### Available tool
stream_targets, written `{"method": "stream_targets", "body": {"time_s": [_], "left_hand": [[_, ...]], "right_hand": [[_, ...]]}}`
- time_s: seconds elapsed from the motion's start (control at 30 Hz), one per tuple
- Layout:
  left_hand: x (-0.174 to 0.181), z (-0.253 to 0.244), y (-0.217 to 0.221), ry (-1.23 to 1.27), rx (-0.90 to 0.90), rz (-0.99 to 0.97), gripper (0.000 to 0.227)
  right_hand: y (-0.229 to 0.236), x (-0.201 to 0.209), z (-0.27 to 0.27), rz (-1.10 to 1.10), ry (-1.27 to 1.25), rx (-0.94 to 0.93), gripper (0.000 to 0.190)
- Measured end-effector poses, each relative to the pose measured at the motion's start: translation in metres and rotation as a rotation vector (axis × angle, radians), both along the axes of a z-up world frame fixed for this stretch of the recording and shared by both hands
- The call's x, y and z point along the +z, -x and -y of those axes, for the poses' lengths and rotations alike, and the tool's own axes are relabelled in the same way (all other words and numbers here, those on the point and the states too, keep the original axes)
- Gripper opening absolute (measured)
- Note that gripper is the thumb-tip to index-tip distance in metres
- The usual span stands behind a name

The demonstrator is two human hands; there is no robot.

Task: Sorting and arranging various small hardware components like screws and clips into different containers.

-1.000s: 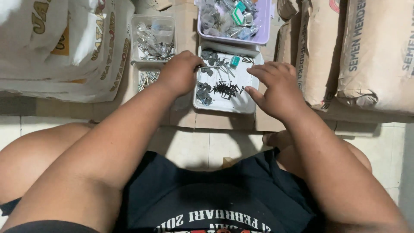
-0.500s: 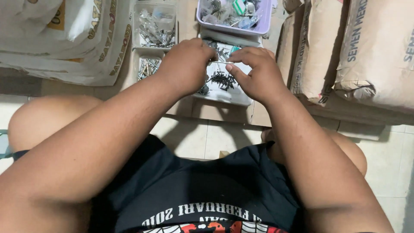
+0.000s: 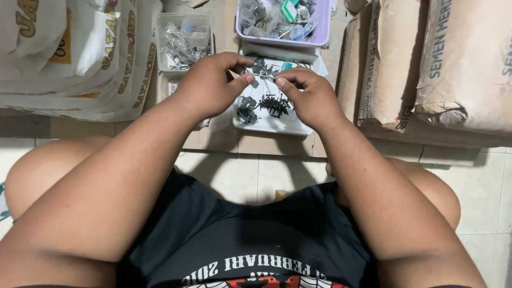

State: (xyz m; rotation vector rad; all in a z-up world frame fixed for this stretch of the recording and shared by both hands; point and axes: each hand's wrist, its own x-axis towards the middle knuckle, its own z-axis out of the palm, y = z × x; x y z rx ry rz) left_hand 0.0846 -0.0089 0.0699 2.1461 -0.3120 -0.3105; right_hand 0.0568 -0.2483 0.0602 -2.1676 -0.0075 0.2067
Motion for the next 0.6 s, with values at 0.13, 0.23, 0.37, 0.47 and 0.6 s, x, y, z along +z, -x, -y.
{"method": "stream_targets", "body": {"time_s": [0.13, 0.23, 0.37, 0.47, 0.6], "left_hand": [[-0.002, -0.006, -0.011, -0.048, -0.014, -0.052, 0.026], [-0.008, -0.01, -0.024, -0.075, 0.043, 0.022, 0.023], [-0.014, -0.017, -0.033, -0.092, 0.081, 0.081, 0.024], [-0.021, -0.022, -0.036, -0.105, 0.1, 0.145, 0.024], [-0.026, -0.033, -0.037, -0.103, 0.108, 0.221, 0.022]], "right_hand": [[-0.007, -0.014, -0.001, -0.013, -0.054, 0.034, 0.014], [-0.014, -0.035, -0.002, -0.076, -0.024, -0.036, 0.029], [-0.017, -0.077, -0.002, 0.02, 0.31, 0.099, 0.022], [-0.017, -0.102, -0.007, 0.03, 0.56, 0.212, 0.02], [-0.017, -0.134, -0.011, 0.139, 0.734, 0.327, 0.018]]}}
